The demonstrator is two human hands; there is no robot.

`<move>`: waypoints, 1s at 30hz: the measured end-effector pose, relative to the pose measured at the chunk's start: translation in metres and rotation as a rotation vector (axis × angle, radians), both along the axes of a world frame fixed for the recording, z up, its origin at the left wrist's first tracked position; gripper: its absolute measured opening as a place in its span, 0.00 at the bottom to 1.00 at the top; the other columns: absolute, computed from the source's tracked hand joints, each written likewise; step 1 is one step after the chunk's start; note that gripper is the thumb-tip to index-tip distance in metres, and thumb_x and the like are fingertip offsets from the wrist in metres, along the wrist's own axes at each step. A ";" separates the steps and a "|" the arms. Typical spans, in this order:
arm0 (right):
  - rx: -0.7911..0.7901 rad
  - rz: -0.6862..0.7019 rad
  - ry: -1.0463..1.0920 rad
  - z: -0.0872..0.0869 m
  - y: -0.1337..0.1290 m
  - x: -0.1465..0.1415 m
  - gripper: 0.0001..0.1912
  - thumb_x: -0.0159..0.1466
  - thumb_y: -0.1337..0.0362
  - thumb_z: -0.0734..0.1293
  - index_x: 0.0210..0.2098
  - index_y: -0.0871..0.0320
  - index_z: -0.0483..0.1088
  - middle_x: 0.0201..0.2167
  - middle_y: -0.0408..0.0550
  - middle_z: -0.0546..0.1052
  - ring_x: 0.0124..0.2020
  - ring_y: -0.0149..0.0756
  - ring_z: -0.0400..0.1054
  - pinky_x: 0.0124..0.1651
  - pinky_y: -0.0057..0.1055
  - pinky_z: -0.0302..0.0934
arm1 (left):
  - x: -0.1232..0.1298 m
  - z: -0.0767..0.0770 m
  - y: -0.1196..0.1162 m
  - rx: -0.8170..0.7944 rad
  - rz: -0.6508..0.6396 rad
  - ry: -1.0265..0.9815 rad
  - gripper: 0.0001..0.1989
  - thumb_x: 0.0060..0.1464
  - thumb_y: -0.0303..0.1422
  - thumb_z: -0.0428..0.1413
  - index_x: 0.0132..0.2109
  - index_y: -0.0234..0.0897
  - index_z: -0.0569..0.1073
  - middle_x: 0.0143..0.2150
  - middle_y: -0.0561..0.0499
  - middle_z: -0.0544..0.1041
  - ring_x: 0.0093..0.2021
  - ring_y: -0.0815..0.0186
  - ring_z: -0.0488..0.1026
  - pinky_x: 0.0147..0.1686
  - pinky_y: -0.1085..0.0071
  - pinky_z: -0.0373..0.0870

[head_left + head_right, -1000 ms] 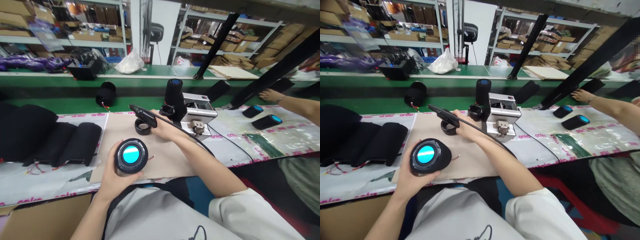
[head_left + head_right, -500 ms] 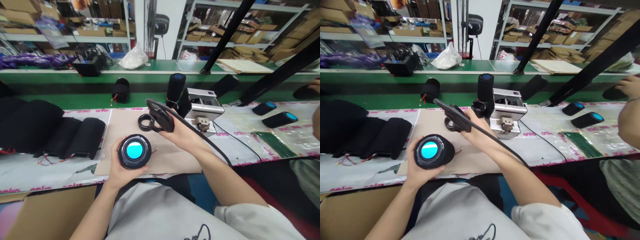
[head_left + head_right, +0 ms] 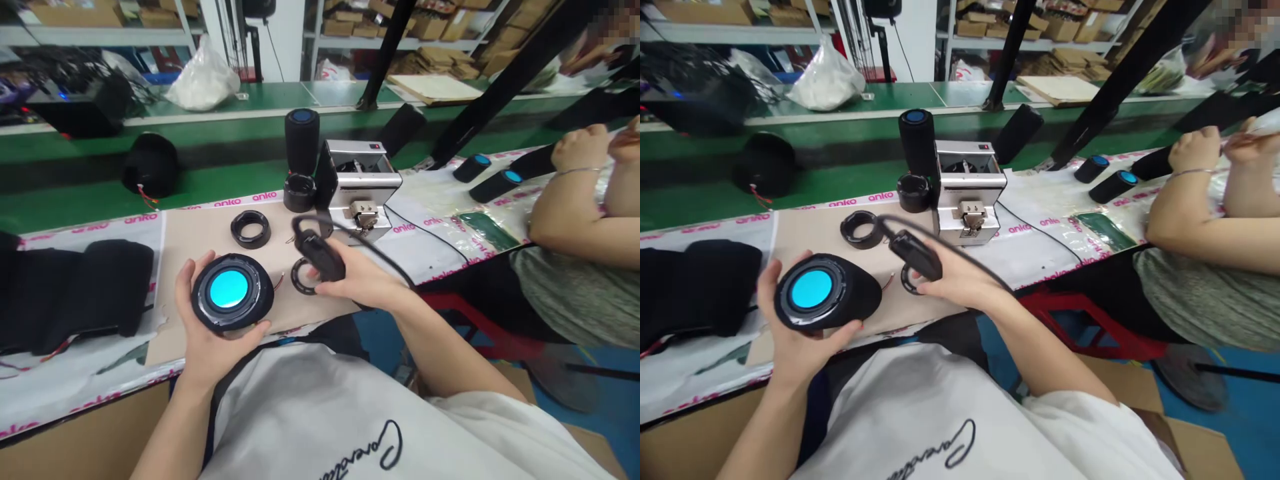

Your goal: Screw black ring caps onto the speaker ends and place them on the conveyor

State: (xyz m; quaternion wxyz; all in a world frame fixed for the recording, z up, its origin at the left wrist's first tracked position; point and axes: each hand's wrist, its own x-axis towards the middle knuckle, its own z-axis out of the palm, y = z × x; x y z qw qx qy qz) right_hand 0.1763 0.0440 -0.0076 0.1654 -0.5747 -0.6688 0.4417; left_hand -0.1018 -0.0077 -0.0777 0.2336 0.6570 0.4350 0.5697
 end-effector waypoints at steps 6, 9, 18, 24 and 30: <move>0.138 -0.046 -0.119 -0.005 -0.003 0.020 0.23 0.63 0.70 0.70 0.58 0.54 0.68 0.52 0.48 0.81 0.48 0.43 0.77 0.44 0.31 0.68 | -0.006 0.004 -0.004 -0.064 -0.025 0.023 0.63 0.46 0.31 0.76 0.81 0.50 0.48 0.80 0.38 0.56 0.77 0.44 0.62 0.78 0.42 0.56; 0.142 0.081 -0.163 -0.020 -0.003 0.022 0.22 0.65 0.72 0.68 0.57 0.51 0.71 0.52 0.46 0.81 0.50 0.44 0.77 0.46 0.32 0.66 | -0.011 0.004 -0.003 -0.058 0.063 0.107 0.62 0.43 0.34 0.78 0.79 0.51 0.54 0.79 0.41 0.57 0.74 0.41 0.66 0.77 0.42 0.59; 0.192 0.120 -0.157 -0.027 -0.001 0.017 0.27 0.63 0.69 0.72 0.61 0.48 0.71 0.53 0.43 0.82 0.52 0.44 0.78 0.48 0.32 0.69 | -0.011 0.001 -0.001 -0.073 0.130 0.125 0.58 0.41 0.37 0.79 0.76 0.46 0.62 0.74 0.39 0.67 0.72 0.40 0.69 0.75 0.36 0.60; 0.263 0.023 -0.149 -0.017 -0.001 0.039 0.26 0.65 0.68 0.69 0.62 0.53 0.69 0.54 0.49 0.80 0.52 0.44 0.77 0.49 0.33 0.70 | -0.010 0.009 -0.002 -0.093 0.106 0.096 0.59 0.41 0.37 0.79 0.77 0.49 0.61 0.76 0.40 0.65 0.73 0.40 0.67 0.77 0.37 0.58; 0.210 0.116 -0.155 -0.024 -0.006 0.023 0.24 0.66 0.70 0.70 0.60 0.49 0.71 0.56 0.44 0.80 0.54 0.43 0.77 0.52 0.31 0.67 | -0.013 0.013 0.004 -0.140 -0.036 0.023 0.59 0.40 0.42 0.79 0.76 0.53 0.60 0.73 0.43 0.69 0.72 0.38 0.70 0.75 0.38 0.63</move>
